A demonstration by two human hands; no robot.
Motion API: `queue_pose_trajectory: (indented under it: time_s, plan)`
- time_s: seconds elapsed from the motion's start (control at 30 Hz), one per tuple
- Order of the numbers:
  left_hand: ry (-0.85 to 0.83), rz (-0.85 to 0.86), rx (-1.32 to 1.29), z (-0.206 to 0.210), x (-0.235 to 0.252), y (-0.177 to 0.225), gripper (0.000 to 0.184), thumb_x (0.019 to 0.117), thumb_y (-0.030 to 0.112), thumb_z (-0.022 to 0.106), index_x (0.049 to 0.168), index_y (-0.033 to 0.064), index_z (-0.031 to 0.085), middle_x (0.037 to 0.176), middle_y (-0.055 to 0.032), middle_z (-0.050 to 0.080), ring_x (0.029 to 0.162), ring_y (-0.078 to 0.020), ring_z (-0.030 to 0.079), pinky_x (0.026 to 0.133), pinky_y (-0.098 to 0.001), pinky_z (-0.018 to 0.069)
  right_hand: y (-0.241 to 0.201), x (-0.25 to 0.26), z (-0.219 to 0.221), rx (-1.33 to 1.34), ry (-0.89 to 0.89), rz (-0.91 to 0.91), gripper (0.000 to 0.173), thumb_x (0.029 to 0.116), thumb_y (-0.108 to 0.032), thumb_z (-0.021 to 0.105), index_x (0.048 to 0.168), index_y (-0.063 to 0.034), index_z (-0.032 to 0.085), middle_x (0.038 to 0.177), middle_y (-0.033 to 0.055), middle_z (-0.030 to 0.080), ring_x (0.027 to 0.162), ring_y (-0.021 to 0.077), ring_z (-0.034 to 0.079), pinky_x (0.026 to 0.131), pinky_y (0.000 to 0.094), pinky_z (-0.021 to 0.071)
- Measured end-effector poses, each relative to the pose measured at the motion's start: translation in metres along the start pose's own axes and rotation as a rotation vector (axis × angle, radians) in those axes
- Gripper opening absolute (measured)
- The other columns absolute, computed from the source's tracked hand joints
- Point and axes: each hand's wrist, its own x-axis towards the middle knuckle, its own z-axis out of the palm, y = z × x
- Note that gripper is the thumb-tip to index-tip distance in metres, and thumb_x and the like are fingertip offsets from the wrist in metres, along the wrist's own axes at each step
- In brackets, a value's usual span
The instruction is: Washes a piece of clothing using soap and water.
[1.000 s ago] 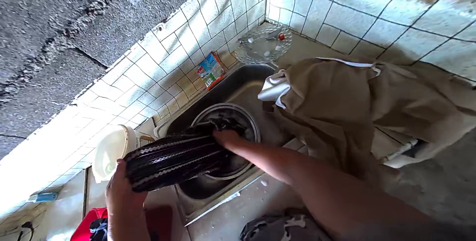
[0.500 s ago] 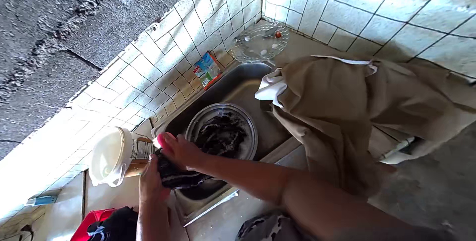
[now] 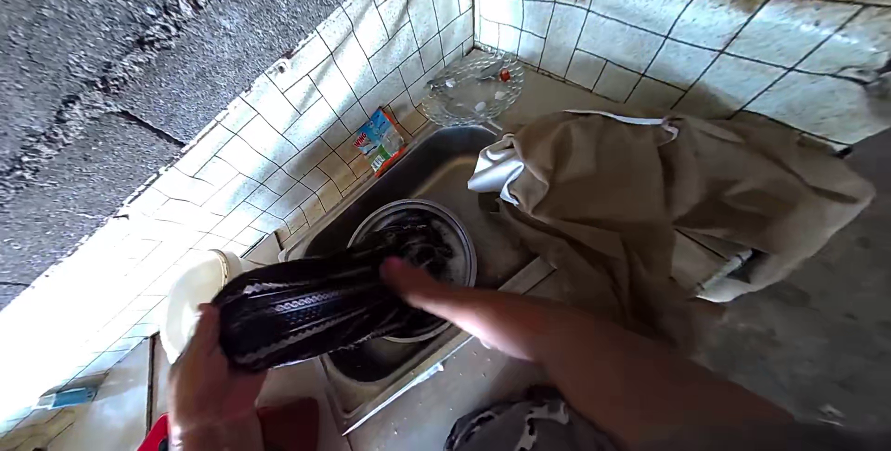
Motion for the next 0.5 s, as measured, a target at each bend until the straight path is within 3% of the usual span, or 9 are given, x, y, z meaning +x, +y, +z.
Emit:
queue_pose_trajectory:
  time_s: [0.07,0.13,0.17,0.23,0.3,0.33,0.4,0.43,0.5]
  plan:
    - [-0.227,0.070,-0.150,-0.029,0.006,0.019,0.055,0.1087,0.050,0.031,0.112,0.0130,0.071,0.106,-0.0042,0.076,0.101,-0.0146,0.073,0.089,-0.0370,0.0617,0.044,0.025,-0.025,-0.149,0.048,0.105,0.051,0.1101,-0.025,0.041,0.156,-0.0040,0.039,0.153,0.0333,0.042,0.136,0.0533,0.047,0.108,0.0693,0.0406]
    - [-0.307,0.113,-0.239,-0.052,0.025,0.012,0.068,0.1003,0.068,0.036,0.116,0.0126,0.072,0.112,-0.0048,0.075,0.106,-0.0157,0.071,0.093,-0.0384,0.0594,0.055,0.037,-0.061,-0.100,0.034,0.191,0.051,0.1078,-0.031,0.048,0.153,-0.0080,0.046,0.146,0.0319,0.049,0.132,0.0509,0.051,0.105,0.0686,0.0424]
    - [-0.224,0.089,-0.210,-0.052,0.029,-0.005,0.076,0.0969,0.075,0.030,0.118,0.0134,0.069,0.112,-0.0040,0.074,0.105,-0.0162,0.070,0.091,-0.0400,0.0599,0.054,0.038,-0.077,0.004,0.010,0.219,0.052,0.1065,-0.034,0.052,0.151,-0.0071,0.047,0.142,0.0317,0.053,0.130,0.0488,0.053,0.105,0.0666,0.0429]
    - [-0.074,-0.133,0.021,-0.034,0.028,-0.045,0.089,0.0945,0.077,0.000,0.127,0.0141,0.054,0.108,-0.0017,0.071,0.099,-0.0156,0.069,0.082,-0.0419,0.0597,0.051,0.032,-0.098,0.262,-0.003,0.192,0.053,0.1012,-0.033,0.064,0.141,-0.0010,0.054,0.131,0.0295,0.060,0.121,0.0431,0.059,0.103,0.0609,0.0454]
    - [-0.110,-0.347,0.210,-0.015,0.025,-0.070,0.099,0.0897,0.082,-0.002,0.120,0.0098,0.058,0.096,-0.0022,0.074,0.086,-0.0143,0.071,0.072,-0.0379,0.0604,0.049,0.017,-0.116,0.360,-0.088,0.076,0.051,0.0987,-0.028,0.069,0.138,0.0020,0.057,0.128,0.0280,0.062,0.115,0.0388,0.061,0.102,0.0573,0.0465]
    - [-0.172,-0.349,0.241,-0.008,0.022,-0.072,0.098,0.0887,0.084,0.002,0.114,0.0093,0.060,0.093,-0.0008,0.074,0.085,-0.0121,0.071,0.073,-0.0347,0.0605,0.048,0.008,-0.122,0.304,-0.164,0.027,0.047,0.0990,-0.027,0.068,0.135,0.0017,0.060,0.125,0.0263,0.064,0.113,0.0366,0.062,0.100,0.0564,0.0466]
    - [-0.320,-0.184,0.185,0.005,0.019,-0.055,0.093,0.0825,0.092,0.032,0.119,0.0122,0.064,0.103,0.0012,0.075,0.097,-0.0112,0.071,0.086,-0.0352,0.0604,0.043,-0.008,-0.124,0.061,-0.330,-0.024,0.052,0.0979,-0.033,0.069,0.140,-0.0044,0.059,0.128,0.0248,0.064,0.119,0.0387,0.061,0.102,0.0616,0.0446]
    - [-0.364,-0.093,0.164,0.012,0.021,-0.039,0.090,0.0788,0.092,0.041,0.120,0.0162,0.066,0.106,0.0024,0.075,0.102,-0.0114,0.071,0.090,-0.0365,0.0596,0.041,-0.014,-0.120,-0.048,-0.394,-0.037,0.061,0.0954,-0.036,0.072,0.146,-0.0073,0.055,0.134,0.0263,0.062,0.125,0.0433,0.058,0.105,0.0672,0.0417]
    - [-0.409,0.062,0.133,0.025,0.023,-0.002,0.085,0.0760,0.092,0.048,0.119,0.0220,0.069,0.106,0.0028,0.075,0.100,-0.0118,0.071,0.087,-0.0369,0.0605,0.032,-0.024,-0.110,-0.139,-0.496,-0.018,0.077,0.0927,-0.035,0.077,0.158,-0.0134,0.041,0.146,0.0278,0.053,0.135,0.0490,0.049,0.106,0.0736,0.0366]
